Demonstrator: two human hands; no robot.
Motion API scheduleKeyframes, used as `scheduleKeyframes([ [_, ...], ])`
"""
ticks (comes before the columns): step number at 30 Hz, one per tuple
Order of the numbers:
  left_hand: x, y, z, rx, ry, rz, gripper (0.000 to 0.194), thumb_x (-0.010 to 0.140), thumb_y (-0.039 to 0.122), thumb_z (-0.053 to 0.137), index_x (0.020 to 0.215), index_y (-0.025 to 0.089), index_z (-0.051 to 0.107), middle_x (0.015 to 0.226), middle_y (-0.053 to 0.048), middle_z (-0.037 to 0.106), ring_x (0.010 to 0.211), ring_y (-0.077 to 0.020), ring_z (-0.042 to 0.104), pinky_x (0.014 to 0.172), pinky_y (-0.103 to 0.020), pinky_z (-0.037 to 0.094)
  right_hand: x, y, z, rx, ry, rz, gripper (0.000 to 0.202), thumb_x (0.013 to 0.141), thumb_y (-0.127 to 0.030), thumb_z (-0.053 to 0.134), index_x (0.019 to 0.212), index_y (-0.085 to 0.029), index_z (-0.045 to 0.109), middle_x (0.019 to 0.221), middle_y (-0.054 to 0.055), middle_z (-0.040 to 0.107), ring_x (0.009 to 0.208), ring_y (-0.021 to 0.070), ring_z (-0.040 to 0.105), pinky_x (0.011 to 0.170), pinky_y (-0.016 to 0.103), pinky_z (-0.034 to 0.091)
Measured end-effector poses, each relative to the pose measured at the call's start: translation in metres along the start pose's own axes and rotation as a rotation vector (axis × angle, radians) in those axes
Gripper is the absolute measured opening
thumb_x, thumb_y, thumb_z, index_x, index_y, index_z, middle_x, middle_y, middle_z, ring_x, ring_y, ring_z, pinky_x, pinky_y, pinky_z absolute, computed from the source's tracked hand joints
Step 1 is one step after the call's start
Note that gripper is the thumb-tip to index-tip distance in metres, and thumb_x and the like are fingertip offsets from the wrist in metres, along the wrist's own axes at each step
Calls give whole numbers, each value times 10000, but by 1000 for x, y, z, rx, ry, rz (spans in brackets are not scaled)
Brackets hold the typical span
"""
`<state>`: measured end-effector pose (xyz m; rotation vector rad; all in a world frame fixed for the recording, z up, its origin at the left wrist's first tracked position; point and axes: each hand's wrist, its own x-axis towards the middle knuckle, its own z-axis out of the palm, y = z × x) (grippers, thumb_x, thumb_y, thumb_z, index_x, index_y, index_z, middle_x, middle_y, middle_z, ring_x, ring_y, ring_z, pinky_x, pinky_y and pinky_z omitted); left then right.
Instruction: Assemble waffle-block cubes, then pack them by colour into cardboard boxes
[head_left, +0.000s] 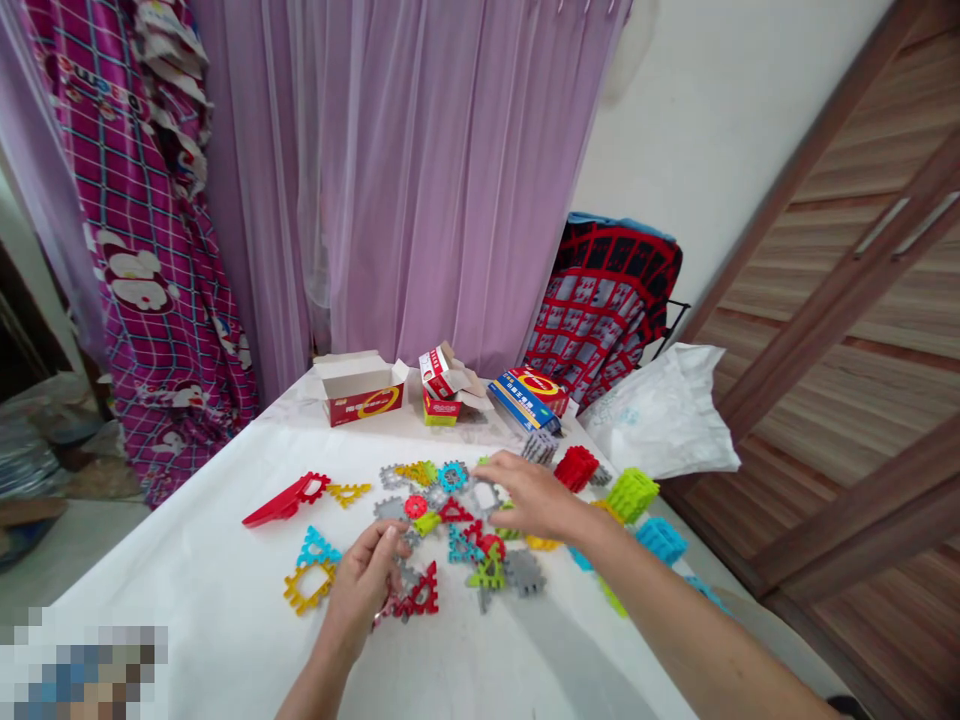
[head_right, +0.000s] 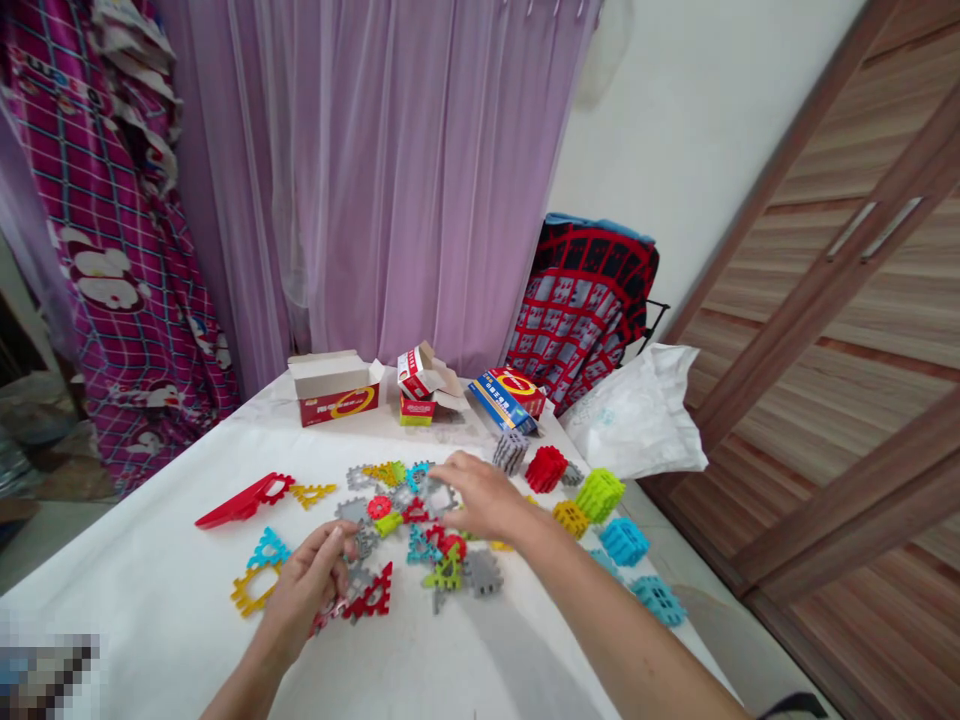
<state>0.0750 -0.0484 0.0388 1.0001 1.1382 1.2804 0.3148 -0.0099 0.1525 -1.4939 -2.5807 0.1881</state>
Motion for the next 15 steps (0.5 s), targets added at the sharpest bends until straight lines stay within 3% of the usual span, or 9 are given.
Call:
scheduleKeyframes([
  [4,2,-7,-5,84,192,162,535,757,702,558,908,196,644,656,37,585,452,-105,498,440,-242,404,1,87,-36,-177,14,277,590,734,-219,688,1316,-223,588,1305,99,582,1166,242,566,983,317,431],
  [7,5,-12,-12,230,296,249,521,775,698,529,931,216,652,664,24,604,511,-138,548,515,-270,464,10,135,-50,-319,-49,386,603,734,-225,688,1327,-241,580,1296,101,591,1170,249,568,972,313,434],
  [10,8,-15,-15,329,375,290,488,805,675,493,942,235,654,671,28,604,534,-139,558,541,-265,468,22,156,-51,-380,-149,410,608,725,-238,702,1320,-283,588,1279,85,606,1159,251,580,943,308,450],
  [15,9,-17,-15,400,397,298,439,821,630,475,927,244,656,664,28,612,532,-146,566,548,-269,479,37,167,-42,-377,-220,391,651,690,-236,738,1322,-297,592,1256,87,619,1148,264,599,928,311,465],
])
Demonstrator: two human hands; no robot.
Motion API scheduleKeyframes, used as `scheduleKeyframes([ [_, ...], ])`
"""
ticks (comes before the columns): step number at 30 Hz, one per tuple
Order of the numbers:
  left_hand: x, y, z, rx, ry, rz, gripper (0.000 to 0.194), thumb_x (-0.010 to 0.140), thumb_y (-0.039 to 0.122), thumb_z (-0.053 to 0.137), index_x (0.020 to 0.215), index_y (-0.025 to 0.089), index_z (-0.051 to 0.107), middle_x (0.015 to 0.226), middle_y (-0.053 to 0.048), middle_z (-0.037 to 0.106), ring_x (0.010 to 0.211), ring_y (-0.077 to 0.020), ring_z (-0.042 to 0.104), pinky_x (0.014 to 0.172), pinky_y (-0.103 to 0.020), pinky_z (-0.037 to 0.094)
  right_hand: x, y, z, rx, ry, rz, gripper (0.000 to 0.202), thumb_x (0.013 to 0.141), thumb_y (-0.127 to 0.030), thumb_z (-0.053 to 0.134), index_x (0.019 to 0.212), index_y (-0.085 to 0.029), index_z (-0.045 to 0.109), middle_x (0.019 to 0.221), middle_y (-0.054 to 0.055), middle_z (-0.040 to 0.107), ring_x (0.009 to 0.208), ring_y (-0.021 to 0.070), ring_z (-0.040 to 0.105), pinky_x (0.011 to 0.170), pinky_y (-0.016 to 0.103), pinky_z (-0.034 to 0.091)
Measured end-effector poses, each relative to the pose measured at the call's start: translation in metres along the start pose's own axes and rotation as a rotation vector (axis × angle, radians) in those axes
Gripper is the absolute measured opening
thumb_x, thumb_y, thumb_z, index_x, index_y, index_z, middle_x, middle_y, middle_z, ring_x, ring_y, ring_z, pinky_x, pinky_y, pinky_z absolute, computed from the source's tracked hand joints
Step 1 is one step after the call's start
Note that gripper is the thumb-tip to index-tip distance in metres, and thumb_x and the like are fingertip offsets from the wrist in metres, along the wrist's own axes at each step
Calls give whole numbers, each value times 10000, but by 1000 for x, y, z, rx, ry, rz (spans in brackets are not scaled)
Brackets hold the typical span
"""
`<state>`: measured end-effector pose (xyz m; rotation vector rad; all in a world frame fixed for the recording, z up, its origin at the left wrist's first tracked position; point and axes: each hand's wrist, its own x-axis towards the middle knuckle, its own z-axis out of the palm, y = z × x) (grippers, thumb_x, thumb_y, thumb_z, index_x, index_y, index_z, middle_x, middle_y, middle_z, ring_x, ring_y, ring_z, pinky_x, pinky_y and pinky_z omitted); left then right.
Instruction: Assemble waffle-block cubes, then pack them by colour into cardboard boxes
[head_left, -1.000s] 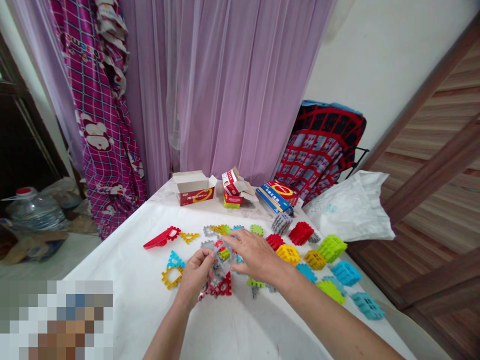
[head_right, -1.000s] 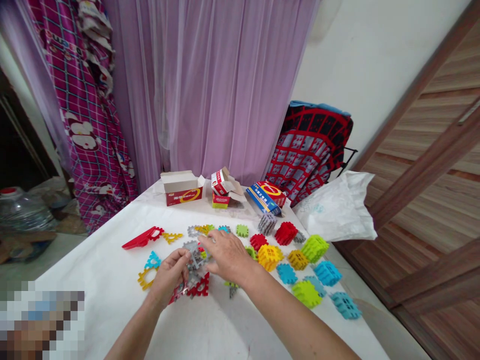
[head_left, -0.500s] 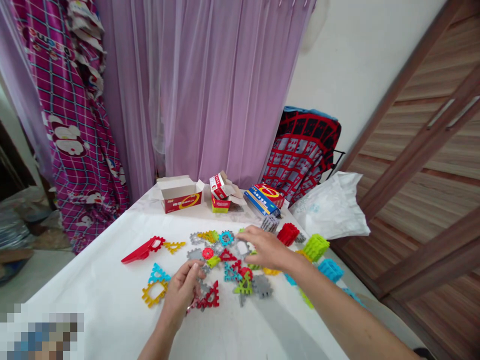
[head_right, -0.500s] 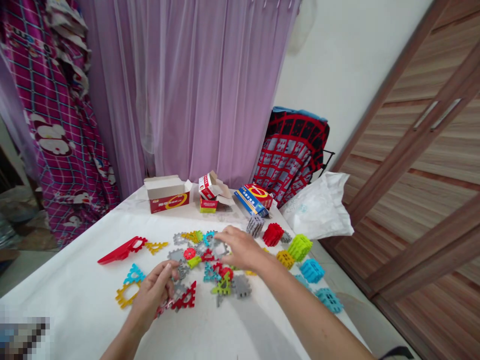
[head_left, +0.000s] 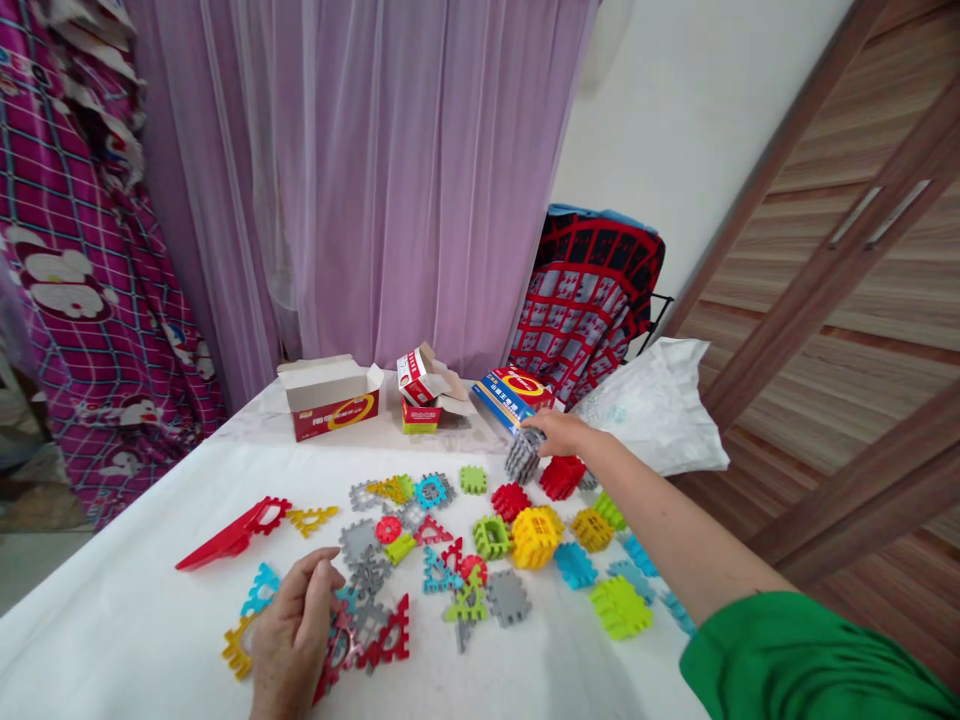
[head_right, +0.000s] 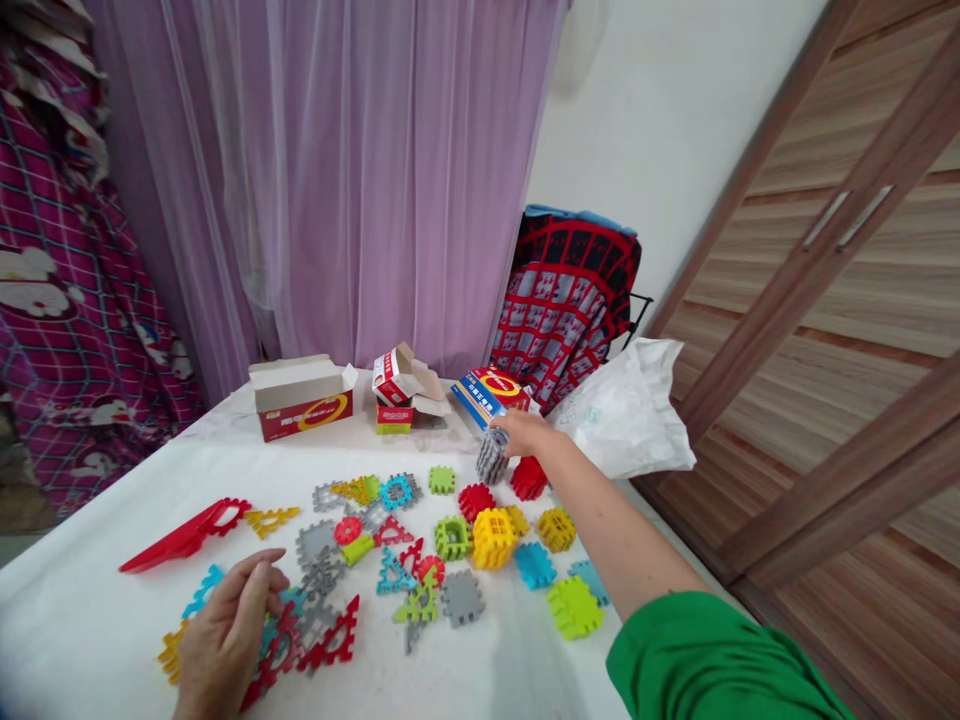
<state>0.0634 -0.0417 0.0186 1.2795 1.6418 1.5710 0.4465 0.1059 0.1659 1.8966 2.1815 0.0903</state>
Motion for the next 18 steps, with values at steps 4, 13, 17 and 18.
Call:
scheduleKeyframes([
  [4,0,1,1,17,-6,-6,442,825,634,471,932,247,657,667,27,618,539,-143,572,555,-263,486,6,3,4,3,-22,-15,674,673,-230,757,1322,-310,594,1271,84,619,1154,271,602,939,326,466],
  [13,0,0,0,26,-15,-16,441,829,634,477,929,249,666,683,22,622,566,-138,582,563,-247,500,12,5,9,-3,-47,-26,703,667,-252,781,1340,-305,585,1282,97,614,1154,271,605,948,327,466],
  [17,0,0,0,33,2,2,451,825,645,474,918,248,666,673,19,630,539,-139,579,549,-253,512,13,6,11,-7,-52,-18,702,665,-257,785,1336,-313,588,1277,97,616,1155,281,605,945,338,471],
  [18,1,0,0,36,5,9,458,824,651,473,915,247,667,668,19,631,533,-140,579,546,-254,514,13,6,11,-8,-52,-13,702,666,-261,786,1336,-319,586,1276,93,616,1155,281,605,944,338,472],
])
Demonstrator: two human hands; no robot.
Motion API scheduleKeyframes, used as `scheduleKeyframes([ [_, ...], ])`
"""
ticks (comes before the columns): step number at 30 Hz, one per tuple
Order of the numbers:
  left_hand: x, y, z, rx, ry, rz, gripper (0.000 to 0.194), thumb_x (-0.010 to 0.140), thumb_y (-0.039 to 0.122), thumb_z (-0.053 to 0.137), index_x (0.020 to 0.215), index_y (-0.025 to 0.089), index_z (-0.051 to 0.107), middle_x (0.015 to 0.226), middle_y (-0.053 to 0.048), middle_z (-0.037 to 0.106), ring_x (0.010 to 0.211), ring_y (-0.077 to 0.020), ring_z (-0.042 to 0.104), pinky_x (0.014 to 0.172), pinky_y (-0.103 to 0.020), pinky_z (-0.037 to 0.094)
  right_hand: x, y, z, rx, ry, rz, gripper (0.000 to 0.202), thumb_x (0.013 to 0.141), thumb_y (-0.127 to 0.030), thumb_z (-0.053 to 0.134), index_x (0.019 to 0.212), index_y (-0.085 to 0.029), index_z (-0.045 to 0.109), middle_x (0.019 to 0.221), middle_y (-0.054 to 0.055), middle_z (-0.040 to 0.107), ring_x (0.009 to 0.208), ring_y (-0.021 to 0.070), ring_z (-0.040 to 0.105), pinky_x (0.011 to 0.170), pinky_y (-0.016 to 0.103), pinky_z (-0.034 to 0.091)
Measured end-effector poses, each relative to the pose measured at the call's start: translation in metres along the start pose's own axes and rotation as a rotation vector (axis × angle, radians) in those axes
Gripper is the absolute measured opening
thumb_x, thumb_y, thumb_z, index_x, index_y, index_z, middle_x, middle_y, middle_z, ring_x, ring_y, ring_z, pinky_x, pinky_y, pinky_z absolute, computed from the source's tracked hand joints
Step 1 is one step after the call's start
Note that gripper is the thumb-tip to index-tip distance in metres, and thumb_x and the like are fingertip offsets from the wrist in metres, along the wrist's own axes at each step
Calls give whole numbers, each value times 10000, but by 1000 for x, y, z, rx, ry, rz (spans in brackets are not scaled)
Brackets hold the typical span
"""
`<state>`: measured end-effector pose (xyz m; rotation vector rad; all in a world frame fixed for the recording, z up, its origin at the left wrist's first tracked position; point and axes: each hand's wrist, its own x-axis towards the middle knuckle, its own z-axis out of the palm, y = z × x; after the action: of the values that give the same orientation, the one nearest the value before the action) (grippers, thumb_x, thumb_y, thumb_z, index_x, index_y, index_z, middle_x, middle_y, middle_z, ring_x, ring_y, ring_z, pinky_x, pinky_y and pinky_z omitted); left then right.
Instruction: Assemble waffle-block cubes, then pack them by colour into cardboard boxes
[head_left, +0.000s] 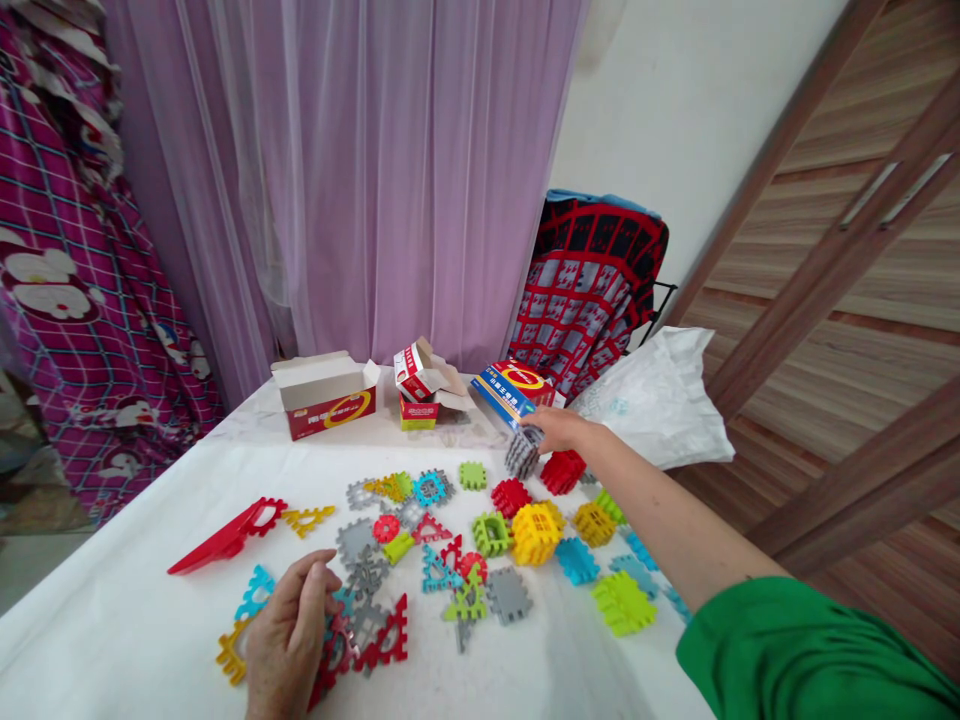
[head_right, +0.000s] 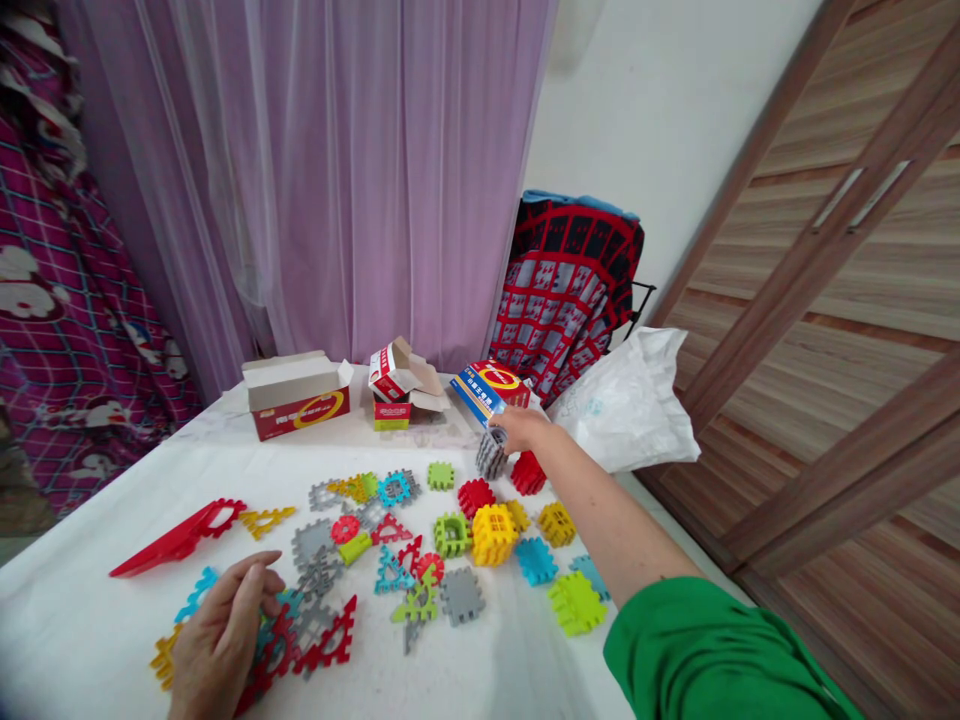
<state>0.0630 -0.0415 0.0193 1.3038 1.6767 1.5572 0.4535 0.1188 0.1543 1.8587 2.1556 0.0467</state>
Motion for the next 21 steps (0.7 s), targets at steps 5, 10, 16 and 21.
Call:
scheduleKeyframes([
  [5,0,-2,0,9,-11,14,460,834,647,469,920,241,666,666,19,634,537,-145,592,542,-256,512,-2,0,0,-4,-5,16,776,663,-258,785,1392,-321,529,1310,91,600,1172,286,596,965,345,465],
  [10,0,-1,0,-2,-17,13,459,839,645,465,928,238,656,670,23,625,538,-141,579,562,-259,510,-9,3,-3,6,1,29,788,686,-216,745,1431,-262,492,1326,128,593,1173,293,598,948,334,471],
  [16,2,4,-2,-10,-25,13,455,847,638,451,914,233,647,650,20,621,538,-148,592,555,-259,515,-22,0,-17,-7,70,66,639,793,-177,618,1418,-249,505,1373,117,571,1221,280,567,975,343,455],
  [21,7,-1,-5,-16,9,22,424,873,594,428,879,232,648,664,20,630,547,-142,588,602,-270,505,-24,-50,-33,28,213,-28,489,870,-206,536,1353,-267,581,1377,74,584,1237,264,555,998,351,443],
])
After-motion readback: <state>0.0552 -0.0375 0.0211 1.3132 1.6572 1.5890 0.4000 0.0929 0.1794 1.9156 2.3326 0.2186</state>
